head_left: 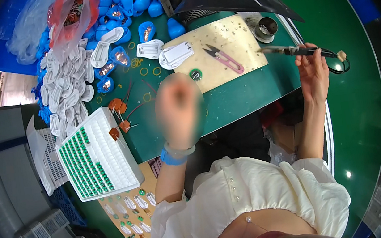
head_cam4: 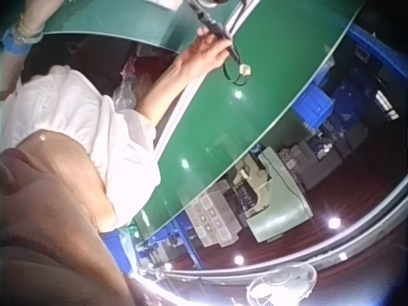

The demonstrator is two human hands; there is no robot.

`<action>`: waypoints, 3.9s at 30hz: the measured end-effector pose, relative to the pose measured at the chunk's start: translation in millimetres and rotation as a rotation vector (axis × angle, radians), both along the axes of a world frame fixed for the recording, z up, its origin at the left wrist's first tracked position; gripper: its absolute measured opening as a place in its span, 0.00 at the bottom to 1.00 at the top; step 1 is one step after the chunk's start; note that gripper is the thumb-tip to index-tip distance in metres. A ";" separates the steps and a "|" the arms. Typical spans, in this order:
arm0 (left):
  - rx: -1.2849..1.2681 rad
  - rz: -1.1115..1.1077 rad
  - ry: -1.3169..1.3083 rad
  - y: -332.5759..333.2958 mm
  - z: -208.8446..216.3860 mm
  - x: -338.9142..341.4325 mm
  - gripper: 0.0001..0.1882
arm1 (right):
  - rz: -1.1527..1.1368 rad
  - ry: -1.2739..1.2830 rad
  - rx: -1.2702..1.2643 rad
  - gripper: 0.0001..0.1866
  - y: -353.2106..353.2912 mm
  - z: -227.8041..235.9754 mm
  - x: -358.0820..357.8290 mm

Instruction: The person assembles small electronic devices by stripping and positioning wires, soldering components and batteries using a soldering iron, and fitting the assembled parts into plastic casings.

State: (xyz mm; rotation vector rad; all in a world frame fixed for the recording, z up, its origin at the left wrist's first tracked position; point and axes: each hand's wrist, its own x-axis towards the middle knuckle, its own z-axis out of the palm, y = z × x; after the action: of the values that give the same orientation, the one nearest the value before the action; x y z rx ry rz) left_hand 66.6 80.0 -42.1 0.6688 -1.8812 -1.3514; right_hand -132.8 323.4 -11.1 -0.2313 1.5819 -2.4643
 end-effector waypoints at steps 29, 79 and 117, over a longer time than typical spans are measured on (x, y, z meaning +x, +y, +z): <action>-0.608 0.062 -0.109 11.3 -3.5 -13.5 0.11 | 0.065 0.272 -0.024 0.12 -71.1 -13.5 71.3; -0.687 -0.014 -0.018 11.1 -10.0 0.5 0.13 | 0.054 0.064 -0.002 0.08 -90.8 -37.6 102.3; -0.704 -0.023 -0.026 11.9 -11.6 1.0 0.14 | 0.087 0.074 -0.065 0.07 -88.8 -41.0 102.3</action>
State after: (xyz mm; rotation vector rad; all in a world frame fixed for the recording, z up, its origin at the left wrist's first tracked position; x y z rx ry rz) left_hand 67.6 91.9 -53.7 0.2983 -2.1961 -0.6068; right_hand -30.5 234.5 -52.0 -0.3970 1.4868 -2.4690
